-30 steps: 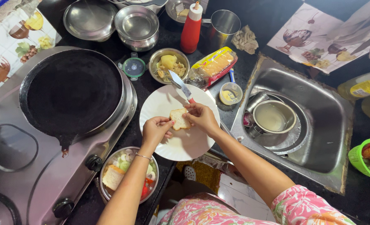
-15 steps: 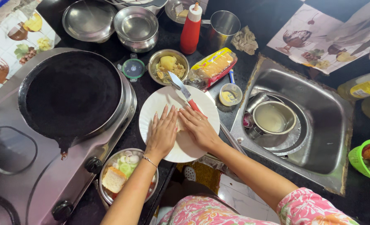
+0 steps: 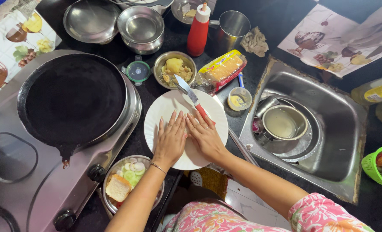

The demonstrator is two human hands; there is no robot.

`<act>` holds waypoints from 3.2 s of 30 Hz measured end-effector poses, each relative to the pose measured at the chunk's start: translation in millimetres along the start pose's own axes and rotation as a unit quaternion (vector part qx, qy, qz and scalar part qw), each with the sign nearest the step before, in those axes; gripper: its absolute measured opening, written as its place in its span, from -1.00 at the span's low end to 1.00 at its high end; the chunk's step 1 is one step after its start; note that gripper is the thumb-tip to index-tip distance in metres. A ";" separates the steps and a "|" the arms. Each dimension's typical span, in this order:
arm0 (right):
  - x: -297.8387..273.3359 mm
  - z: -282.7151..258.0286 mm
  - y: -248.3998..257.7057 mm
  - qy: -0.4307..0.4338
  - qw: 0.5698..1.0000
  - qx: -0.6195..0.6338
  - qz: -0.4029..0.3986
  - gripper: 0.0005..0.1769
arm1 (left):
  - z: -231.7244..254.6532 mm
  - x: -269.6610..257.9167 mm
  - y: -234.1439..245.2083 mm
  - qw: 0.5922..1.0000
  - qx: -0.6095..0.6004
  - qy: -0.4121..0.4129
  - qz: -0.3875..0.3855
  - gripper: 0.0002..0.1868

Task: The person assembles sandwiches at a kitchen counter. They place cucumber and tomato slices on bread slices, spread a chutney or potato mixture onto the bread with a knife, stack the slices together, and squeeze ketchup from a red squeeze bottle onto the top slice.

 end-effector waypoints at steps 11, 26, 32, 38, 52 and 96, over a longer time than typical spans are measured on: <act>1.5 11.0 -11.5 -0.008 1.000 0.005 -0.027 -0.23 | -2.7 2.8 -4.4 1.000 0.020 0.005 0.005 -0.36; -9.9 25.7 -7.9 -0.340 0.889 0.299 0.071 -0.52 | -22.9 -5.3 -42.4 0.891 -0.392 0.215 0.083 -0.45; -9.5 39.9 -36.4 -0.372 0.849 0.369 0.068 -0.44 | -28.9 -2.6 -71.8 0.770 -0.536 0.335 0.086 -0.45; 17.3 47.6 -71.1 -0.335 0.832 0.428 0.106 -0.45 | -84.5 26.9 -74.6 0.774 -0.540 0.319 0.092 -0.50; 63.8 25.6 -40.4 -0.206 0.944 0.224 0.131 -0.33 | -68.3 42.7 -15.1 0.960 -0.200 0.162 0.111 -0.53; 51.7 5.0 -63.7 -0.066 0.998 -0.010 -0.016 -0.07 | -65.1 35.4 6.3 0.998 0.015 -0.057 0.012 -0.20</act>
Point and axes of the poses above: each hand's wrist, its own x-axis towards the middle knuckle, its own y-axis out of the back of the hand, z = x × y, the point moved 4 cm from there along x, towards the middle knuckle, and after that the axes turned 8 degrees about y, right-handed, at the moved point
